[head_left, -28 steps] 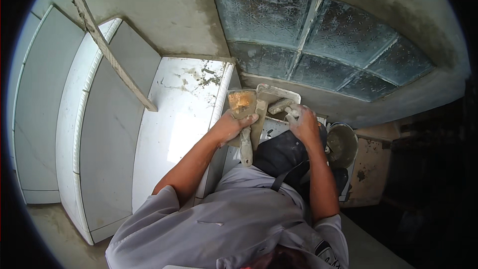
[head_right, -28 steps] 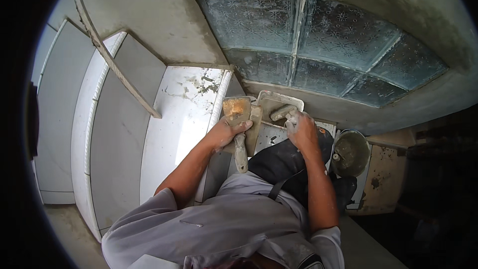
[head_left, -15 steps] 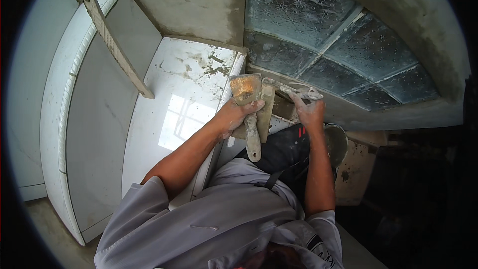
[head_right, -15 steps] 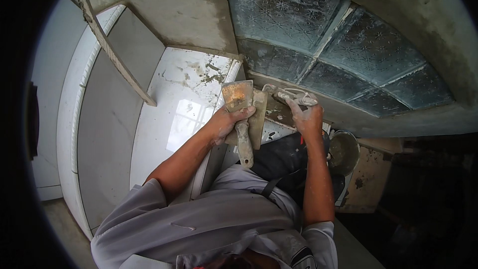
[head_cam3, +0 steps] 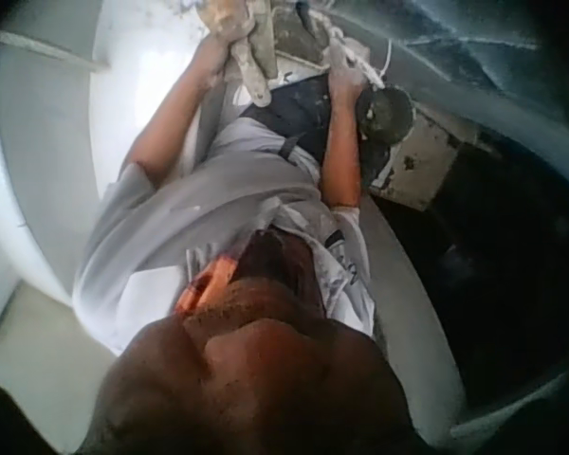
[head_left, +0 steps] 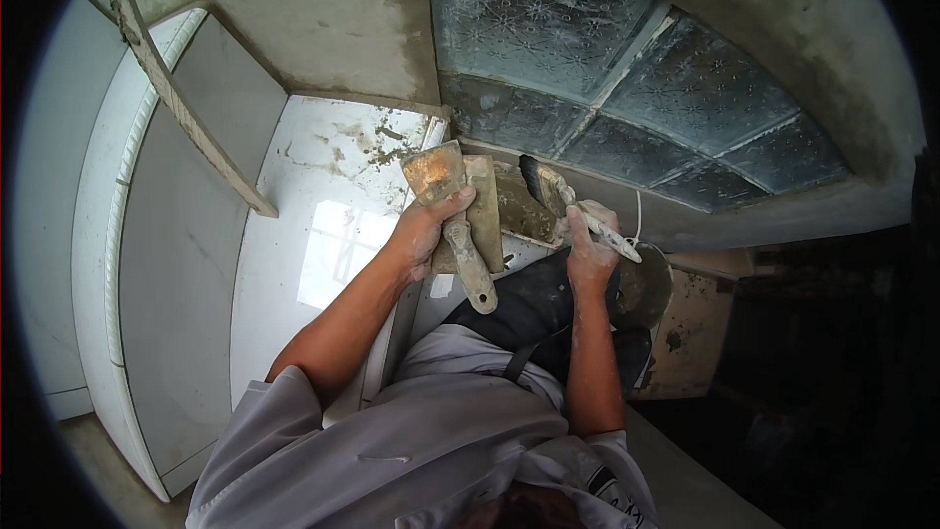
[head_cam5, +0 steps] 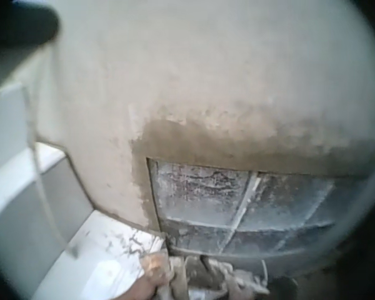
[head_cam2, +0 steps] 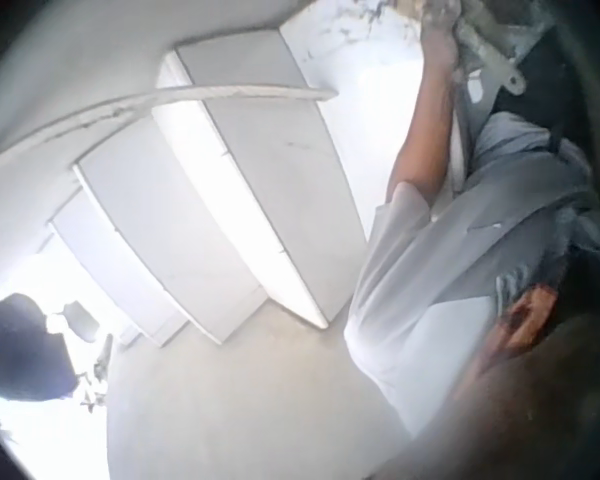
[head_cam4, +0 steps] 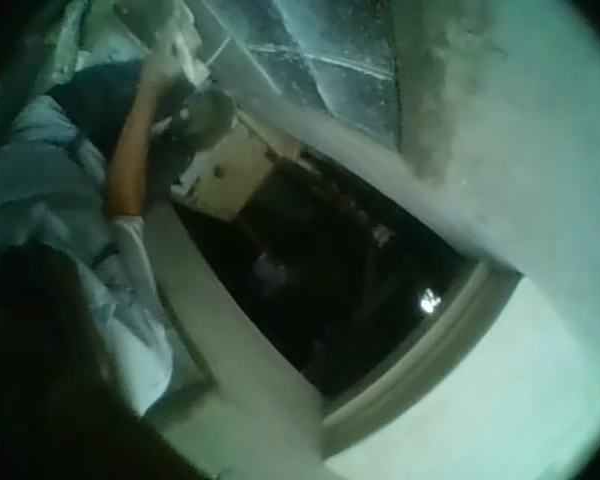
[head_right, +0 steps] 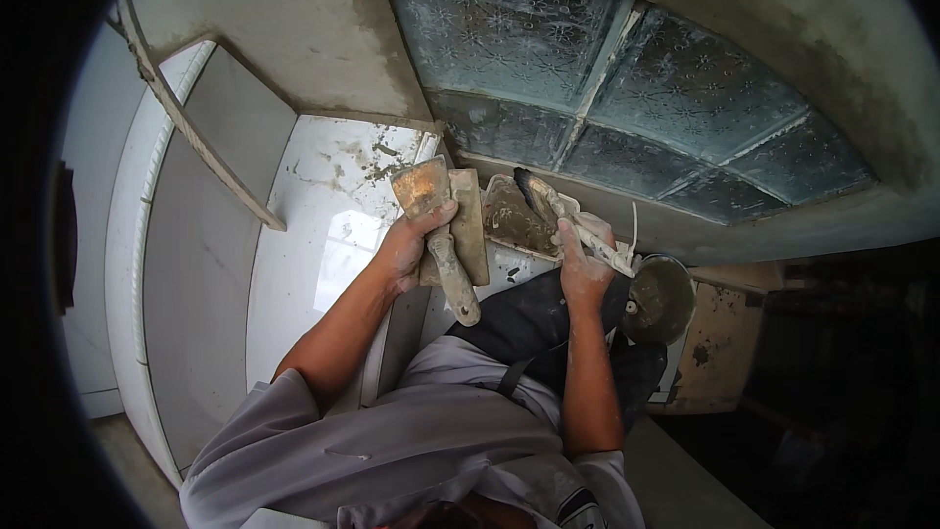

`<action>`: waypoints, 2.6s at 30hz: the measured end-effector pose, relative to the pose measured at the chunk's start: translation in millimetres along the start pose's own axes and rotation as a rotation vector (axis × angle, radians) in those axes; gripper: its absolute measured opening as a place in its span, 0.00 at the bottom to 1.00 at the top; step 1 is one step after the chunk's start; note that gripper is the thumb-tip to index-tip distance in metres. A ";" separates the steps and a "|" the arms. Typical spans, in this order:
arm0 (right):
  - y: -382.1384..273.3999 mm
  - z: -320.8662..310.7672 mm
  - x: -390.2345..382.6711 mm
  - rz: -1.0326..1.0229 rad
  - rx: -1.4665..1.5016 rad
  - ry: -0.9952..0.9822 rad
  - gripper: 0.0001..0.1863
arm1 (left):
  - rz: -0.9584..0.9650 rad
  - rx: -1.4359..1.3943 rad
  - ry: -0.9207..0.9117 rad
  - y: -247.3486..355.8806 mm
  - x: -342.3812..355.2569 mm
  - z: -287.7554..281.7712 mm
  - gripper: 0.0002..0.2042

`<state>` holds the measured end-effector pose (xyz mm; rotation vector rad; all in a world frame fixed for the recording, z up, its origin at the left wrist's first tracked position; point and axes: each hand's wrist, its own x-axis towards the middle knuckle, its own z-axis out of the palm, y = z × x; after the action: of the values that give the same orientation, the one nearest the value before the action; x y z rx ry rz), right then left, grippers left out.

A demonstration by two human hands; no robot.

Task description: The person applies plaster to a wall surface around a window using a putty knife and a brush.

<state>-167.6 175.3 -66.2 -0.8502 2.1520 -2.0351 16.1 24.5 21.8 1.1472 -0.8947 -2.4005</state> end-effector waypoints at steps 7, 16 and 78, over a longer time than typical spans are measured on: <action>-15.7 -5.7 -2.0 0.439 0.304 0.027 0.10 | 0.016 0.035 0.004 -0.9 -1.3 3.2 0.19; -119.1 -4.9 41.1 -0.044 0.931 -0.184 0.15 | -0.005 0.023 0.005 4.6 -2.5 5.4 0.19; -108.3 -313.9 187.8 -0.517 0.745 0.398 0.12 | 0.125 0.247 0.148 -8.1 1.6 12.3 0.20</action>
<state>-416.6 382.2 135.7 -0.9875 1.1175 -3.1524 5.2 34.6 21.4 1.2955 -1.2000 -2.1192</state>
